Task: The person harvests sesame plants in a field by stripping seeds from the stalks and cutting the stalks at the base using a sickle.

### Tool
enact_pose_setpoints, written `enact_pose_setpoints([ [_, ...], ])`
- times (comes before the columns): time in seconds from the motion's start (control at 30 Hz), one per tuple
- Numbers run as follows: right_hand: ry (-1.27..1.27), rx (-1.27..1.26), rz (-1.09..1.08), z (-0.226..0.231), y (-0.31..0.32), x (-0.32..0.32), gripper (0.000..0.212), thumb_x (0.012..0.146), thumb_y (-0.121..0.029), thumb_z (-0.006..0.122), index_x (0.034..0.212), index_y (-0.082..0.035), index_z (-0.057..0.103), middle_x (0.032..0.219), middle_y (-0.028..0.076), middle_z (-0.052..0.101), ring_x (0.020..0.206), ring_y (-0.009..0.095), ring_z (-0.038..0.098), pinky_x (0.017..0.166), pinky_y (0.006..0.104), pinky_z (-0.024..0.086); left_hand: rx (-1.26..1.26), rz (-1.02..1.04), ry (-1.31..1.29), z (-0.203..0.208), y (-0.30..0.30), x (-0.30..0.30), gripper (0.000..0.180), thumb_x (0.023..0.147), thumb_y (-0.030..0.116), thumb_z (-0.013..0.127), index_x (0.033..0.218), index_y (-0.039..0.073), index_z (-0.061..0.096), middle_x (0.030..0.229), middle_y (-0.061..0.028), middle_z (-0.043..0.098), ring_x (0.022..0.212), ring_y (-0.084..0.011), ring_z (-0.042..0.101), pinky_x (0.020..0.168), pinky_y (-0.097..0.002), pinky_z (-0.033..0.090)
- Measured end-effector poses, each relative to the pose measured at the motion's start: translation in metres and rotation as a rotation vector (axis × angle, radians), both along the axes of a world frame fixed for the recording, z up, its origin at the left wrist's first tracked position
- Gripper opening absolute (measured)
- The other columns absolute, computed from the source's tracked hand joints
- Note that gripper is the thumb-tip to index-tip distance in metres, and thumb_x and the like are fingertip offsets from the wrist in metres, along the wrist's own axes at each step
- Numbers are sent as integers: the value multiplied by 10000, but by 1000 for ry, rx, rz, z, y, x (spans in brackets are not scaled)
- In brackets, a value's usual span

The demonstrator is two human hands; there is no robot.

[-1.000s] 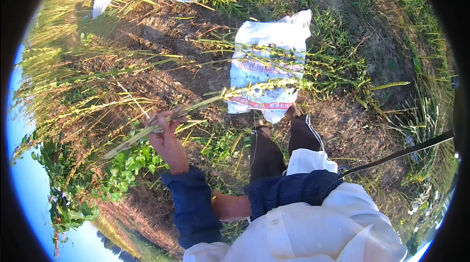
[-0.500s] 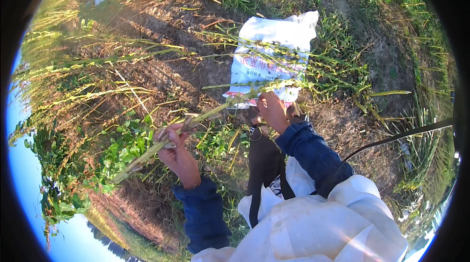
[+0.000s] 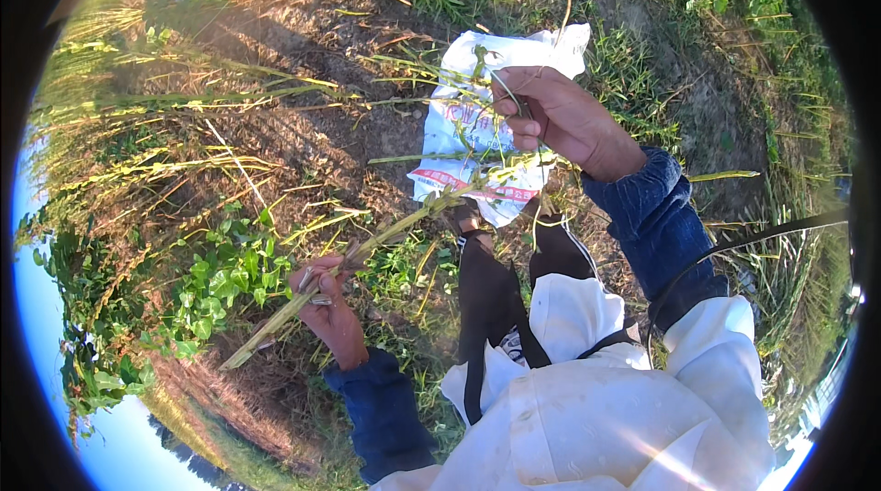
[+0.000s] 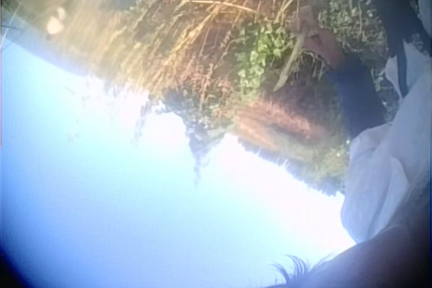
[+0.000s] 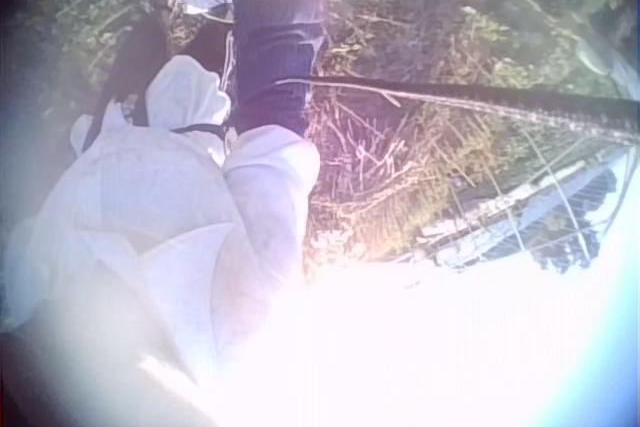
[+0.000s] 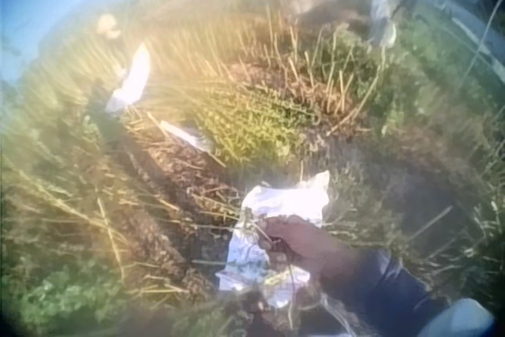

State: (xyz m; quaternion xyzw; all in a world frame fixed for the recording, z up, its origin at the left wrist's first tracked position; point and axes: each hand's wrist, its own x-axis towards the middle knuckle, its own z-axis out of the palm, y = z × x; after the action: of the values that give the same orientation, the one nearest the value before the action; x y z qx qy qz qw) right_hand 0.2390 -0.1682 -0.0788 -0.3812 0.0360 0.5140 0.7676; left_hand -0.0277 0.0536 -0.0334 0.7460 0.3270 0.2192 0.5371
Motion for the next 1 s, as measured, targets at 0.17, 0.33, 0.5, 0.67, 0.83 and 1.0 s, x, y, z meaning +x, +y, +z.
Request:
enact_pose_setpoints([
  [0.17,-446,-235,181,6,6,17,293,944,-226,513,1100,9,595,764,9,546,460,56,477,415,225,398,2,-77,-12,-4,-8,-14,233,952,276,517,1017,56,476,1019,-85,541,946,-182,563,800,-320,524],
  [0.33,-644,-531,172,-54,-21,81,262,929,-216,539,894,24,638,632,-18,485,403,57,437,359,211,327,16,-12,-21,4,-19,-12,268,947,294,524,1041,51,462,1008,-81,556,930,-171,569,786,-297,522],
  [0.5,-1415,-1023,-108,-78,-38,64,374,889,-209,583,1208,-46,475,1049,127,556,881,242,596,665,356,495,9,34,-10,2,-13,-23,316,935,338,540,1047,53,462,1008,-85,577,911,-159,570,752,-268,507],
  [0.67,-1695,-1047,268,-77,-35,-9,389,825,-205,620,1182,-92,512,1172,93,516,1059,369,518,820,504,455,-31,-2,-15,1,-11,-20,309,937,331,541,1043,52,460,1015,-83,575,908,-157,570,748,-270,500],
  [0.83,-1836,-1189,236,-90,-24,-45,336,796,-213,642,1110,-127,559,1181,75,505,1159,447,437,884,595,414,0,-34,4,11,-11,-9,294,932,339,549,1001,61,481,990,-69,585,906,-147,572,744,-275,496],
  [1.0,-1532,-928,-13,-120,-55,-3,162,825,-212,591,907,-85,650,785,128,641,758,315,620,724,401,490,-7,-46,-25,11,-15,8,306,919,359,568,969,66,491,956,-67,598,888,-146,578,714,-267,495],
])
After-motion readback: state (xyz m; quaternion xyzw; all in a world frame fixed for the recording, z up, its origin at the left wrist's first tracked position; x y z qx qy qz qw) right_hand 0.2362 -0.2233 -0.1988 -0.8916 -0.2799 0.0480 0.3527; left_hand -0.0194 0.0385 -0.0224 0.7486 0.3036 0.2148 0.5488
